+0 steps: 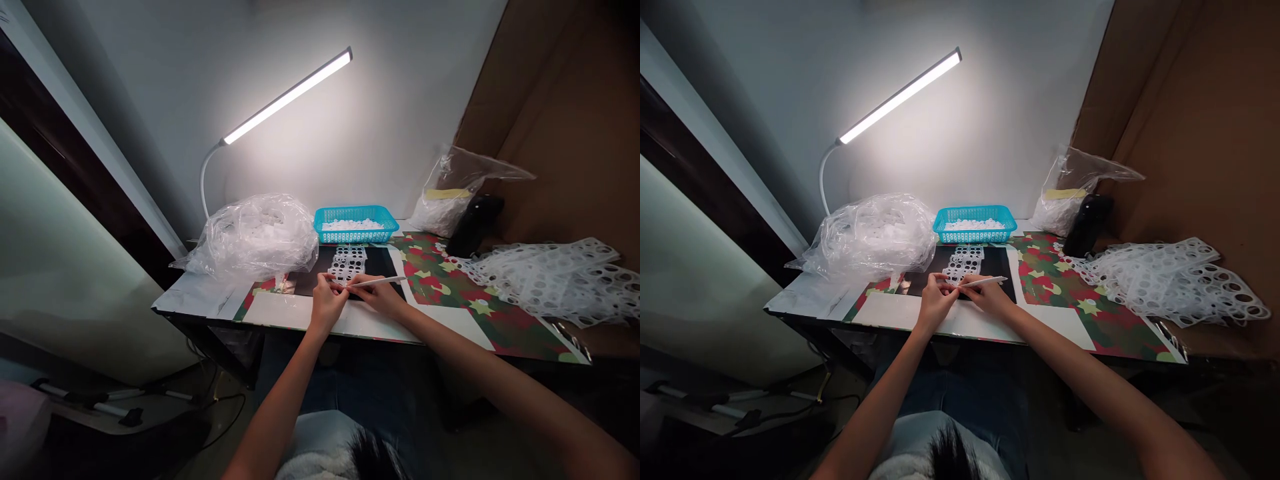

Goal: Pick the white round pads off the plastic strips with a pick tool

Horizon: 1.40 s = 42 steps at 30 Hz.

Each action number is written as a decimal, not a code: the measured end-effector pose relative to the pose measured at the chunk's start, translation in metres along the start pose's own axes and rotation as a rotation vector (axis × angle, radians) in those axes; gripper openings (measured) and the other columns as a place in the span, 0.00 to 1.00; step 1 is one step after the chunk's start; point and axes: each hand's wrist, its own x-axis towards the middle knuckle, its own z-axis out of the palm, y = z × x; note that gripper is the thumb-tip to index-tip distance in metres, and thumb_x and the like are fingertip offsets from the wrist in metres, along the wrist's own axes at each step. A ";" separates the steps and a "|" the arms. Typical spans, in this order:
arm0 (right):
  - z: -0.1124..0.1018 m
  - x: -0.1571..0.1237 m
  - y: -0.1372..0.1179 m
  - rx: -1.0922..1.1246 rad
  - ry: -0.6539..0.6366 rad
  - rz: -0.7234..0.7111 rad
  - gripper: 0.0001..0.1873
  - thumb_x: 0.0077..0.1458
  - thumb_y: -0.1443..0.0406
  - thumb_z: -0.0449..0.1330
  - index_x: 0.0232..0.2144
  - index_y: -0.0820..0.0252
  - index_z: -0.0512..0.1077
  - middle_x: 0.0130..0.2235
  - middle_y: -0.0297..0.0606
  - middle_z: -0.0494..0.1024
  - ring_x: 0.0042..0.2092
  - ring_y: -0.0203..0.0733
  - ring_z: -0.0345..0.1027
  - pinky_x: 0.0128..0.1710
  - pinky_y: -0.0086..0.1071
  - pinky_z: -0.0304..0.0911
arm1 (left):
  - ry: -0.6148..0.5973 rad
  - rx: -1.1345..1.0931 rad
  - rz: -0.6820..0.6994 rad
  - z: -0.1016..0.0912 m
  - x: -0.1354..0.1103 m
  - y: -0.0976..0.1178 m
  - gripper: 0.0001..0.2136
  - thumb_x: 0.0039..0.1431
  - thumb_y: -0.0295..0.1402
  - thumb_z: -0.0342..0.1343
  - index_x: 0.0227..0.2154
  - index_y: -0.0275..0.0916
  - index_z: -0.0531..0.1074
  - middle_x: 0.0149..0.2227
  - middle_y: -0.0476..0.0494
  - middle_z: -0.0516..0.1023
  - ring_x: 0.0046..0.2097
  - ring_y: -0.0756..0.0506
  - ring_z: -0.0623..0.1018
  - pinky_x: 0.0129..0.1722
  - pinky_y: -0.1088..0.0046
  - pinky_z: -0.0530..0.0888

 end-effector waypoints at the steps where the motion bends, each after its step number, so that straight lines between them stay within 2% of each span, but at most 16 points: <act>1: 0.000 0.000 -0.001 -0.026 -0.001 -0.010 0.13 0.56 0.56 0.55 0.29 0.58 0.73 0.30 0.38 0.76 0.32 0.41 0.68 0.30 0.32 0.62 | 0.004 0.003 0.002 0.000 0.000 0.000 0.17 0.45 0.29 0.61 0.35 0.38 0.59 0.25 0.51 0.74 0.27 0.50 0.74 0.29 0.76 0.67; 6: 0.001 0.000 -0.005 -0.154 0.014 -0.081 0.10 0.58 0.62 0.53 0.30 0.57 0.73 0.32 0.39 0.77 0.34 0.42 0.70 0.34 0.34 0.62 | 0.009 0.014 0.014 0.002 0.001 0.000 0.15 0.45 0.26 0.59 0.34 0.38 0.59 0.25 0.52 0.72 0.26 0.51 0.71 0.29 0.76 0.65; 10: 0.004 0.000 -0.004 -0.166 0.059 -0.095 0.12 0.59 0.61 0.51 0.30 0.57 0.73 0.33 0.39 0.77 0.35 0.43 0.70 0.36 0.35 0.63 | 0.008 0.005 0.030 0.003 0.001 0.001 0.14 0.47 0.25 0.57 0.35 0.38 0.59 0.26 0.53 0.71 0.26 0.52 0.69 0.29 0.77 0.64; 17: 0.003 0.002 -0.004 -0.179 0.173 -0.051 0.14 0.59 0.56 0.50 0.31 0.56 0.72 0.30 0.39 0.75 0.31 0.42 0.66 0.30 0.33 0.60 | 0.018 -0.001 0.044 0.003 0.002 0.000 0.13 0.46 0.22 0.55 0.34 0.39 0.60 0.26 0.53 0.70 0.25 0.53 0.68 0.29 0.77 0.64; 20: -0.001 0.002 -0.002 -0.183 0.240 -0.020 0.15 0.60 0.55 0.50 0.30 0.56 0.70 0.28 0.38 0.73 0.30 0.42 0.64 0.29 0.33 0.58 | 0.015 -0.001 0.039 0.004 0.002 0.000 0.13 0.45 0.22 0.55 0.33 0.39 0.60 0.26 0.53 0.70 0.25 0.52 0.68 0.28 0.77 0.65; 24: -0.012 0.002 0.003 -0.164 0.406 0.004 0.17 0.59 0.53 0.50 0.29 0.57 0.69 0.28 0.37 0.71 0.31 0.42 0.64 0.30 0.33 0.59 | 0.014 -0.008 0.032 0.002 0.000 0.002 0.13 0.45 0.22 0.55 0.33 0.39 0.59 0.25 0.54 0.70 0.25 0.52 0.70 0.28 0.77 0.66; 26: -0.016 0.001 0.004 -0.136 0.428 0.014 0.17 0.58 0.52 0.51 0.29 0.57 0.69 0.29 0.37 0.72 0.32 0.43 0.64 0.30 0.34 0.59 | 0.018 -0.015 0.032 0.002 -0.001 0.003 0.13 0.46 0.23 0.55 0.34 0.39 0.59 0.25 0.53 0.70 0.27 0.51 0.71 0.30 0.76 0.67; 28: -0.017 0.000 0.004 -0.079 0.359 0.012 0.16 0.58 0.52 0.52 0.30 0.56 0.70 0.30 0.37 0.72 0.32 0.43 0.65 0.30 0.34 0.60 | 0.028 -0.022 0.031 0.002 -0.001 0.002 0.12 0.47 0.24 0.55 0.34 0.39 0.59 0.27 0.52 0.71 0.29 0.50 0.73 0.32 0.76 0.68; 31: -0.013 -0.002 0.001 0.006 0.185 0.002 0.14 0.57 0.54 0.54 0.31 0.57 0.71 0.31 0.38 0.73 0.33 0.42 0.66 0.30 0.33 0.61 | 0.042 -0.032 0.027 0.003 0.001 -0.002 0.12 0.49 0.26 0.55 0.34 0.39 0.59 0.28 0.51 0.71 0.31 0.50 0.74 0.32 0.75 0.69; 34: -0.008 -0.003 -0.001 0.007 0.048 0.007 0.13 0.56 0.55 0.55 0.30 0.58 0.72 0.31 0.38 0.75 0.32 0.41 0.67 0.30 0.33 0.62 | 0.038 -0.045 0.023 0.004 0.003 -0.005 0.13 0.49 0.28 0.57 0.35 0.39 0.58 0.28 0.51 0.71 0.31 0.49 0.75 0.32 0.74 0.70; 42: -0.007 -0.003 0.002 0.114 -0.043 0.062 0.15 0.55 0.53 0.56 0.33 0.59 0.74 0.34 0.39 0.77 0.36 0.42 0.71 0.33 0.32 0.65 | -0.006 -0.060 0.029 0.001 0.001 0.001 0.21 0.43 0.29 0.63 0.35 0.39 0.56 0.26 0.54 0.69 0.28 0.50 0.74 0.30 0.75 0.71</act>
